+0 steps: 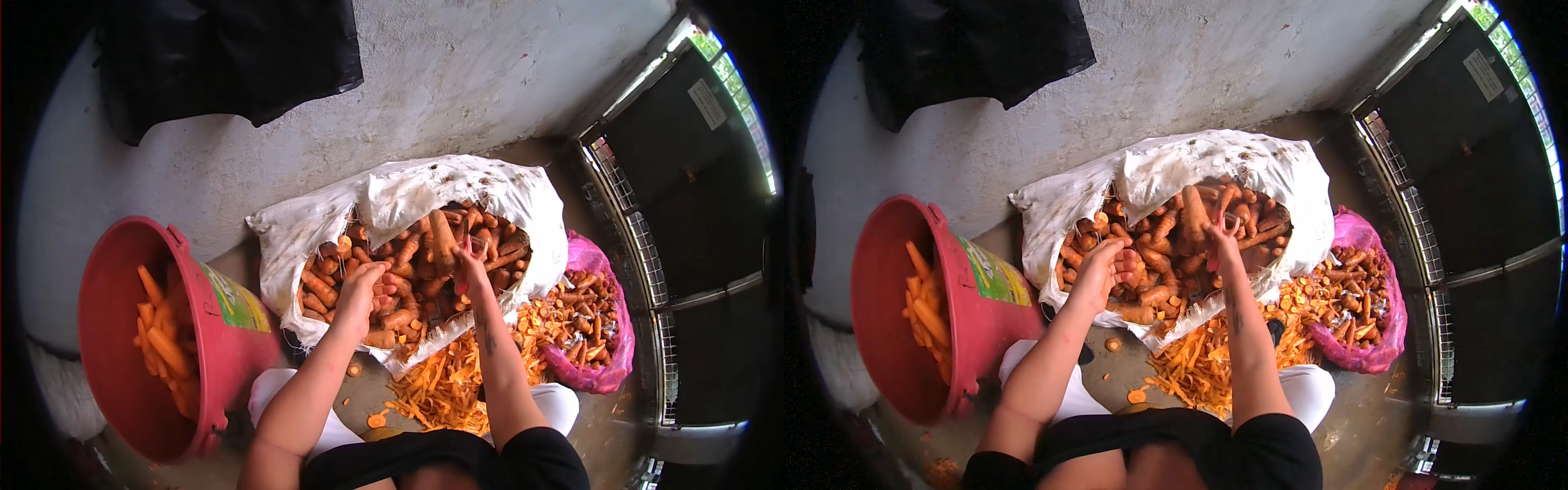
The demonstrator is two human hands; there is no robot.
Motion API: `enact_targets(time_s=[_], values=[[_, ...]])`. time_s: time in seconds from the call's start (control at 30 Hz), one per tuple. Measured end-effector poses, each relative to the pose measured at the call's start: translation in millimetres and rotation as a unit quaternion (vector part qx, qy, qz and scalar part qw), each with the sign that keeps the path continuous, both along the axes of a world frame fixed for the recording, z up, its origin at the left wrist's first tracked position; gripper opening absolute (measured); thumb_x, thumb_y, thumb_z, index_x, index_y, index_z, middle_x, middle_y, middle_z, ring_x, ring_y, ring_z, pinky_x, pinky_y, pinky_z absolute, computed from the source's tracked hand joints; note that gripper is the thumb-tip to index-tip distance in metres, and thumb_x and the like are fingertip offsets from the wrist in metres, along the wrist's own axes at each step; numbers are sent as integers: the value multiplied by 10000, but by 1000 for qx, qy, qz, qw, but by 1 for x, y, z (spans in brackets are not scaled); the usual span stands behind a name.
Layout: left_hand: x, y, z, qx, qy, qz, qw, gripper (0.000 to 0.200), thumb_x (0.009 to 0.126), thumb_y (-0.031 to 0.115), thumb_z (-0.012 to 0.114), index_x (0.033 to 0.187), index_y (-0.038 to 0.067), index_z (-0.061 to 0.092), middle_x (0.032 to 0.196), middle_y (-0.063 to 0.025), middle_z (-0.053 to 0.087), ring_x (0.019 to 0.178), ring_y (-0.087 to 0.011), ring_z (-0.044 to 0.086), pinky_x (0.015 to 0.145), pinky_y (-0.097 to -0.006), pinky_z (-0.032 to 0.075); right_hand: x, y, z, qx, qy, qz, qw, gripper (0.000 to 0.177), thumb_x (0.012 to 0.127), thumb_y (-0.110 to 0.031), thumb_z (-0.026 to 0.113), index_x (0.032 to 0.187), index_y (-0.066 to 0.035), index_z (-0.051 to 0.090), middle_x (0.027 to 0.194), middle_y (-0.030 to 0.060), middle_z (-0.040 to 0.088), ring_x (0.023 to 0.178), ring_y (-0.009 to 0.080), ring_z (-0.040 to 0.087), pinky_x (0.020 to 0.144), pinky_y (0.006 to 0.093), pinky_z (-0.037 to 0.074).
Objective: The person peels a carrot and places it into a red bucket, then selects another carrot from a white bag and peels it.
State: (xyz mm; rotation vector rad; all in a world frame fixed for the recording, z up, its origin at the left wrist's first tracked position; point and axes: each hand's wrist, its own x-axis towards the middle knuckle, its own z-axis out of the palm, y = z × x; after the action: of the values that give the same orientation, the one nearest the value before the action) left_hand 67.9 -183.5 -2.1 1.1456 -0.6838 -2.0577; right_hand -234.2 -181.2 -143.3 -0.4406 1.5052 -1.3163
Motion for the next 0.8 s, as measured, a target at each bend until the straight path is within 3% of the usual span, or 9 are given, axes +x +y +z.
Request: enact_targets(time_s=[0.1,0.2,0.27,0.33,0.37,0.47,0.53,0.73,0.8], values=[[-11,6,-11,-115,-109,-35,987,430,929,412,555,1201,79,554,1014,-19,596,880,-86,561,750,-241,430,56,53,87,-44,21,9,999,482,777,-288,736,1170,-66,567,653,-39,514,481,75,445,433,232,330],[-32,14,-20,-155,-126,5,980,539,930,503,514,1273,87,507,1084,-44,597,948,-130,575,819,-293,451,103,79,150,-101,106,23,989,521,797,-127,726,1261,-4,523,907,55,644,772,99,616,689,253,499],[-31,17,-13,-24,-28,-77,996,665,894,614,483,1293,82,482,1163,-70,592,1052,-201,585,936,-391,449,131,92,177,-119,375,98,914,554,824,-151,731,1303,7,500,1107,121,620,991,158,588,846,288,476],[-31,31,8,28,122,-66,990,702,871,646,485,1283,78,487,1177,-72,591,1083,-212,583,960,-433,449,149,107,191,-172,338,125,917,548,836,-203,727,1299,-5,510,1086,95,626,932,126,587,791,246,476],[-26,34,21,39,177,-36,983,717,849,656,505,1253,64,504,1136,-85,608,998,-222,619,894,-425,499,147,118,209,-50,237,145,959,507,860,-245,702,1282,-25,529,1036,71,632,815,88,590,679,218,483],[-13,26,11,102,359,-101,922,692,841,630,537,1224,54,522,1093,-102,622,927,-244,640,849,-421,524,119,140,227,-163,191,33,967,382,945,-300,578,1209,-24,567,812,25,649,486,52,475,448,209,376],[-13,27,27,84,355,-72,928,648,851,588,551,1211,49,533,1042,-138,619,852,-271,647,823,-432,528,91,156,220,-194,246,11,950,365,972,-314,520,1173,-15,585,745,16,643,434,38,414,418,210,334],[-15,32,33,46,466,-161,869,595,914,519,478,1306,73,452,971,-156,600,814,-283,631,762,-420,539,78,166,218,-161,436,121,877,386,944,-322,560,1208,-42,589,955,54,654,826,132,609,758,268,477],[-20,37,34,69,463,-137,873,611,916,518,468,1311,53,426,939,-171,606,782,-291,638,703,-406,550,80,162,217,-177,377,149,897,348,943,-290,564,1185,-42,599,922,50,648,818,134,608,760,264,477]])
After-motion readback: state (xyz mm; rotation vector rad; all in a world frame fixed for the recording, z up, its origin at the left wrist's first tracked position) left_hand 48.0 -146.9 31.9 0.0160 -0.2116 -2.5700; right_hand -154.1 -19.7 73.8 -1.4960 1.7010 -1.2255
